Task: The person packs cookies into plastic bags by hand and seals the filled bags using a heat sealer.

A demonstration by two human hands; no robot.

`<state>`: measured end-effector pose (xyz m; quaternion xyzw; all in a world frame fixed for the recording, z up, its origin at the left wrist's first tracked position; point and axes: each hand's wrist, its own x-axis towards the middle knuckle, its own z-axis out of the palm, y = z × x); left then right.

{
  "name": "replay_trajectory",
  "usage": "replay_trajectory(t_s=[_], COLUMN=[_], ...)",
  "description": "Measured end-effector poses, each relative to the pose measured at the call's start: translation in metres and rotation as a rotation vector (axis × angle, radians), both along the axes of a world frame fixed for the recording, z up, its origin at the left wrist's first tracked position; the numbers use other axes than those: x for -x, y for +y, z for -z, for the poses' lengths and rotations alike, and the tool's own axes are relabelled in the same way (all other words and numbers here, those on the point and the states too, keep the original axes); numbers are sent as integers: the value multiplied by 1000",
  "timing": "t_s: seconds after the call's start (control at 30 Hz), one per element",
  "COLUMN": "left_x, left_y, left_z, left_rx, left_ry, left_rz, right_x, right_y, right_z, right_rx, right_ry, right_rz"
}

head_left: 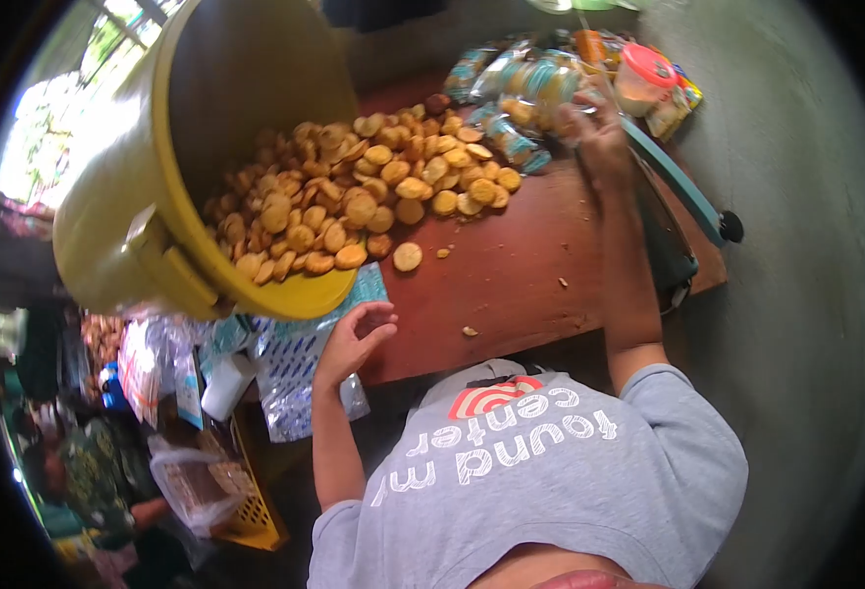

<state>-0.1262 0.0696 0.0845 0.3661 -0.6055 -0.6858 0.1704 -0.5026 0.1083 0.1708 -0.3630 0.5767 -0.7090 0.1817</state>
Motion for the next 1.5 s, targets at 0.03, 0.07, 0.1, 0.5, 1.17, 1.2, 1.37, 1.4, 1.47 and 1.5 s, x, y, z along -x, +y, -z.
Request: replay_trajectory(t_s=[0.03, 0.07, 0.1, 0.5, 1.17, 1.2, 1.37, 1.4, 1.47, 1.5], left_x=[-20, -41, -58, -119, -81, -92, -54, -43, -25, -11], left_y=[-2, -2, -4, -39, -16, -7, 32, 32, 30, 31], left_z=[3, 7, 10, 55, -17, -18, -23, -21, 1, 10], left_rx=[52, 98, 150, 521, 387, 338, -40, -78, -319, -321], left_ry=[-91, -185, -195, -643, 659, 685, 490, 475, 458, 456], left_rz=[3, 3, -187, -906, -1238, -1040, -713, -543, -489, -490], right_x=[7, 15, 18, -89, -148, -150, -156, -153, -147, -143], right_y=[-3, -5, -5, -38, -37, -38, -35, -35, -39, -44], right_z=[-8, -4, 4, 76, 126, 134, 128, 128, 128, 126], right_rx=[-47, -64, -98, -318, -363, -327, -509, -517, -528, -542], right_ry=[81, 107, 114, 195, 896, 1038, 942, 921, 898, 599], right_rz=[137, 121, 75, -554, -584, -540, -576, -605, -634, -730])
